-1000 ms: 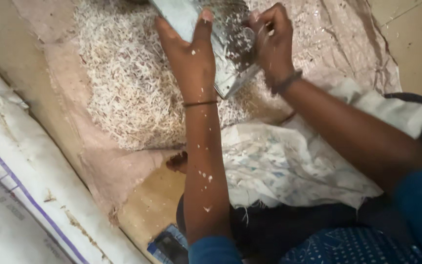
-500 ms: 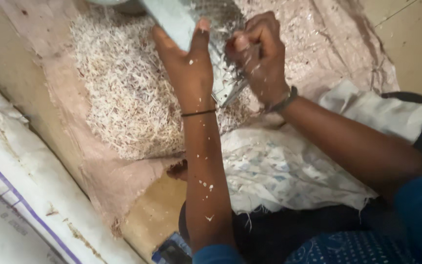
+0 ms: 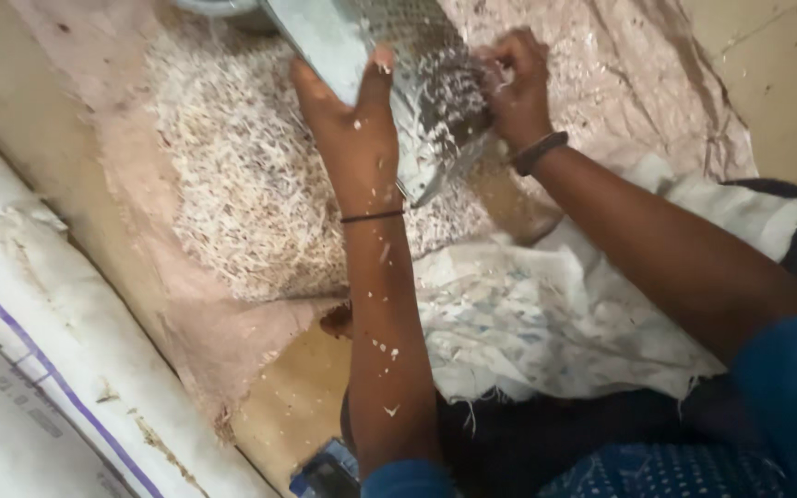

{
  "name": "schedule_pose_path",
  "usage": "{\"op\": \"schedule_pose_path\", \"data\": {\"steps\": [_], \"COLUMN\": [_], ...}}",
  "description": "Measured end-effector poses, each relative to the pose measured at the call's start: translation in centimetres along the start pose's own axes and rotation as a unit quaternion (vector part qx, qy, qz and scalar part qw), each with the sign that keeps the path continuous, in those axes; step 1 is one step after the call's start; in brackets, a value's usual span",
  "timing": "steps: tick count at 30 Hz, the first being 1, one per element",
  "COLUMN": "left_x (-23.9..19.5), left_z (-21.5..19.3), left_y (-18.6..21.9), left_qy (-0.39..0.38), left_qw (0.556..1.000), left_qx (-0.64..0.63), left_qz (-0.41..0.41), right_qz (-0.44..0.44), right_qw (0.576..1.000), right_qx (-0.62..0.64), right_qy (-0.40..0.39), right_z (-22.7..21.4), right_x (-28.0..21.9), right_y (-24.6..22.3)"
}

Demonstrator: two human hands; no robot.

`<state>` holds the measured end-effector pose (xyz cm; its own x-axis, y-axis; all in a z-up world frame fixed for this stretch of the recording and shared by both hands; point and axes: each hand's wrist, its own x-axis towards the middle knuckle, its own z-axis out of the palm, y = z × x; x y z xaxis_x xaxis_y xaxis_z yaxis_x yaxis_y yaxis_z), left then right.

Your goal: The person sits on the floor and grates pieces of coconut using a metal hand grater, accumulating a pile of grated coconut on a cloth spread on the floor.

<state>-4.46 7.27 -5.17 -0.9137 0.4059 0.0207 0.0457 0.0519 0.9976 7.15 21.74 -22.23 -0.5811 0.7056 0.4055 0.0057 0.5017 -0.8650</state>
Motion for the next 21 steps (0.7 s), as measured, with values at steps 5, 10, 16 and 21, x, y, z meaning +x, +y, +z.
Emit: {"op": "schedule_pose_path", "data": {"steps": [5,10,16,21], "left_x": [-0.6,-0.4,-0.2,-0.3], "left_z": [1.1,1.0,0.6,0.8], "left_y": [0.5,-1.0,0.7,0.4], "left_qy": [0.01,0.0,-0.016,-0.003], "left_qw": [0.999,0.998,0.999,1.0], "left_qx": [-0.029,-0.006,-0.032,-0.021], "left_qz": [0.018,0.067,0.031,0.013], "right_qz": [0.249,0.084,0.235,0.252], "right_qw": [0.954,0.993,0.961,0.948], "right_qx": [0.164,0.085,0.146,0.192], "right_qy": [0.038,-0.005,0.032,0.031], "right_z": [0.1,0.0,0.4,0.7], "right_x": [-0.2,-1.4,0.1,-1.0], "right_y": [0.6,-4.7,0.8,-6.2]}}
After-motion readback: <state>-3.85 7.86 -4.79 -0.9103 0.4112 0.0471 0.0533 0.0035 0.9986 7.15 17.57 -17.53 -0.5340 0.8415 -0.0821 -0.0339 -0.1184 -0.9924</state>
